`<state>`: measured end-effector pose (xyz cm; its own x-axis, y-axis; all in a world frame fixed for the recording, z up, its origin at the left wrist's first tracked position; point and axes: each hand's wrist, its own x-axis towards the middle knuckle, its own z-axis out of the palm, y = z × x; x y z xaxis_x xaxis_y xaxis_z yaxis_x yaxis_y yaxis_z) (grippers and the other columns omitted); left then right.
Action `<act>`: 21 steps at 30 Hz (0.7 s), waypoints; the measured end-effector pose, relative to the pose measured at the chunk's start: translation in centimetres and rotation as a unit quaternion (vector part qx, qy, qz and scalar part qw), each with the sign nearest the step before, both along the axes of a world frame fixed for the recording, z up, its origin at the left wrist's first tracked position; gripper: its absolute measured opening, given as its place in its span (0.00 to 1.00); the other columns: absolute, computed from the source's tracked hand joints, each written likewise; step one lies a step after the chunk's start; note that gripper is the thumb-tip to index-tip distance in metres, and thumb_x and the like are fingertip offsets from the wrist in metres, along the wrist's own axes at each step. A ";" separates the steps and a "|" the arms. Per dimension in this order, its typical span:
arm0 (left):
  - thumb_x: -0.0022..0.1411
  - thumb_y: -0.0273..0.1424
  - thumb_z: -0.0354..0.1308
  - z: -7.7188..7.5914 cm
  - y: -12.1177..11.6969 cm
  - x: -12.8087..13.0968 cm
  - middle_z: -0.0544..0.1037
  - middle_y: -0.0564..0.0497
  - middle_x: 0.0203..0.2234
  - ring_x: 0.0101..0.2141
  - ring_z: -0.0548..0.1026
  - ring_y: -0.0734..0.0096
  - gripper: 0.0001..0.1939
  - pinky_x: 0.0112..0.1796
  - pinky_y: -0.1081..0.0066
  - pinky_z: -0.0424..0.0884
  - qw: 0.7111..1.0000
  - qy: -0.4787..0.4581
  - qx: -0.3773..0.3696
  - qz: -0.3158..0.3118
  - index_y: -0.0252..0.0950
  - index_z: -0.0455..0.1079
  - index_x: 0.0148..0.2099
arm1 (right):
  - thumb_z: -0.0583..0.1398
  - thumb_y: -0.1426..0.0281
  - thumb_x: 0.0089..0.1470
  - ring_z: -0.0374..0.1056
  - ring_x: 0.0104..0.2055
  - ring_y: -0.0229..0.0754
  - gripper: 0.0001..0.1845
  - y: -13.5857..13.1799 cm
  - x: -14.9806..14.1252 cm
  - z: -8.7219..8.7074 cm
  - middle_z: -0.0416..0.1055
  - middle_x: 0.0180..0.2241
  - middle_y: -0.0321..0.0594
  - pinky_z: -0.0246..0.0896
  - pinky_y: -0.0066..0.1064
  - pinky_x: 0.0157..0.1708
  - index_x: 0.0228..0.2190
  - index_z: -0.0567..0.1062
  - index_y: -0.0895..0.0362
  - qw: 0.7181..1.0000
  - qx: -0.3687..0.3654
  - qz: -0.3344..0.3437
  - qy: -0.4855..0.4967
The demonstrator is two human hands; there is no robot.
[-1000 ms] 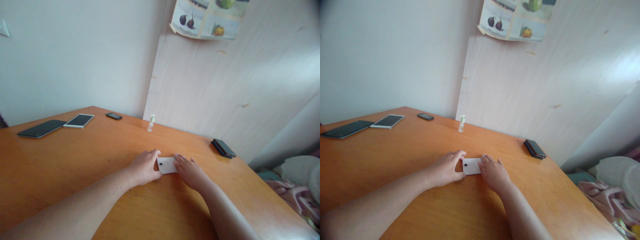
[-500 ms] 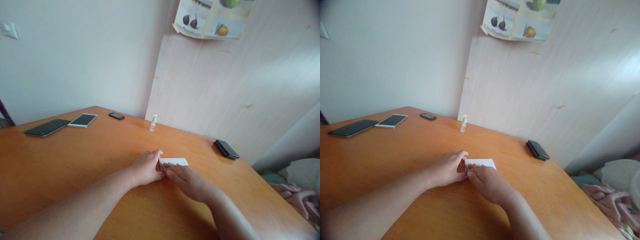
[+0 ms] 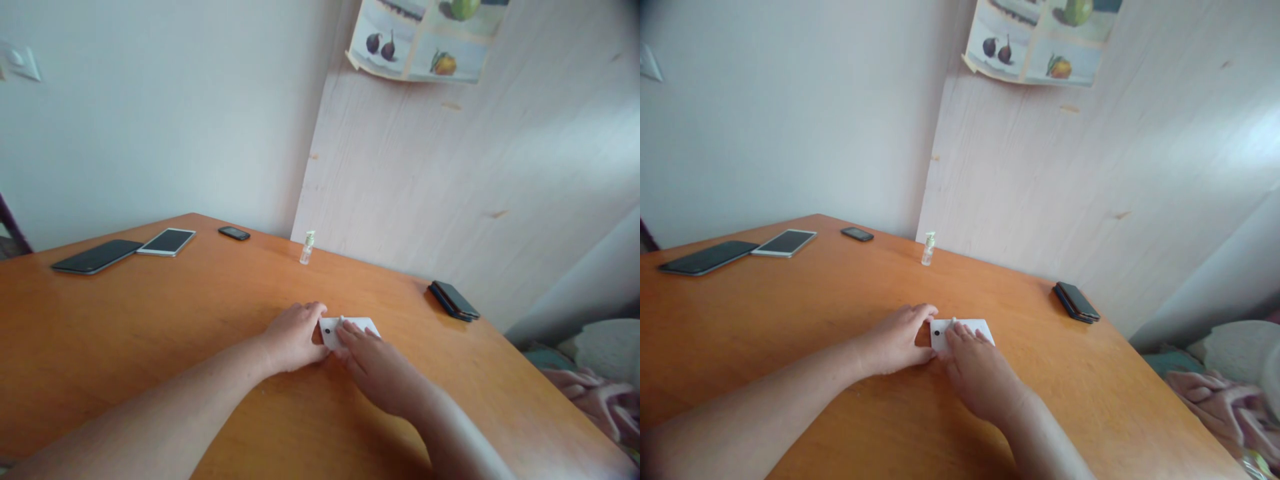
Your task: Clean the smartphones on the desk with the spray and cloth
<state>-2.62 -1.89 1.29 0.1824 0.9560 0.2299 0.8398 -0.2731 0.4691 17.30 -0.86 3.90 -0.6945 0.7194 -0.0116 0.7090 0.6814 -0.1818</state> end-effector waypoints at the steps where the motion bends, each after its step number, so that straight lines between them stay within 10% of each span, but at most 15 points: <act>1: 0.51 0.41 0.62 -0.1 0.0 0.0 0.77 0.42 0.46 0.47 0.74 0.53 0.27 0.44 0.63 0.70 1.000 -0.002 -0.001 -0.001 0.36 0.64 0.52 | 0.46 0.64 0.65 0.52 0.66 0.49 0.27 -0.6 -0.3 0.2 0.55 0.64 0.52 0.46 0.44 0.64 0.62 0.60 0.60 0.999 -0.013 0.028 0.008; 11: 0.50 0.38 0.63 -0.3 0.3 -0.3 0.76 0.45 0.45 0.47 0.73 0.56 0.25 0.45 0.63 0.68 1.000 -0.007 0.016 -0.020 0.38 0.66 0.50 | 0.47 0.74 0.60 0.72 0.49 0.52 0.24 1.6 2.1 0.4 0.68 0.55 0.61 0.64 0.41 0.49 0.54 0.68 0.65 0.988 0.035 -0.109 -0.106; 21: 0.51 0.39 0.63 -0.1 0.2 -0.2 0.76 0.46 0.44 0.46 0.72 0.57 0.22 0.45 0.64 0.68 1.000 -0.002 0.003 -0.020 0.39 0.67 0.48 | 0.49 0.73 0.59 0.68 0.54 0.53 0.24 -1.9 0.3 1.2 0.67 0.56 0.57 0.62 0.39 0.51 0.55 0.69 0.64 0.996 0.038 -0.015 -0.080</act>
<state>-2.85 -1.66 1.21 0.2194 0.9468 0.2355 0.8265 -0.3086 0.4707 17.62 -2.74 5.05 -0.6660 0.7431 -0.0649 0.7452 0.6668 -0.0126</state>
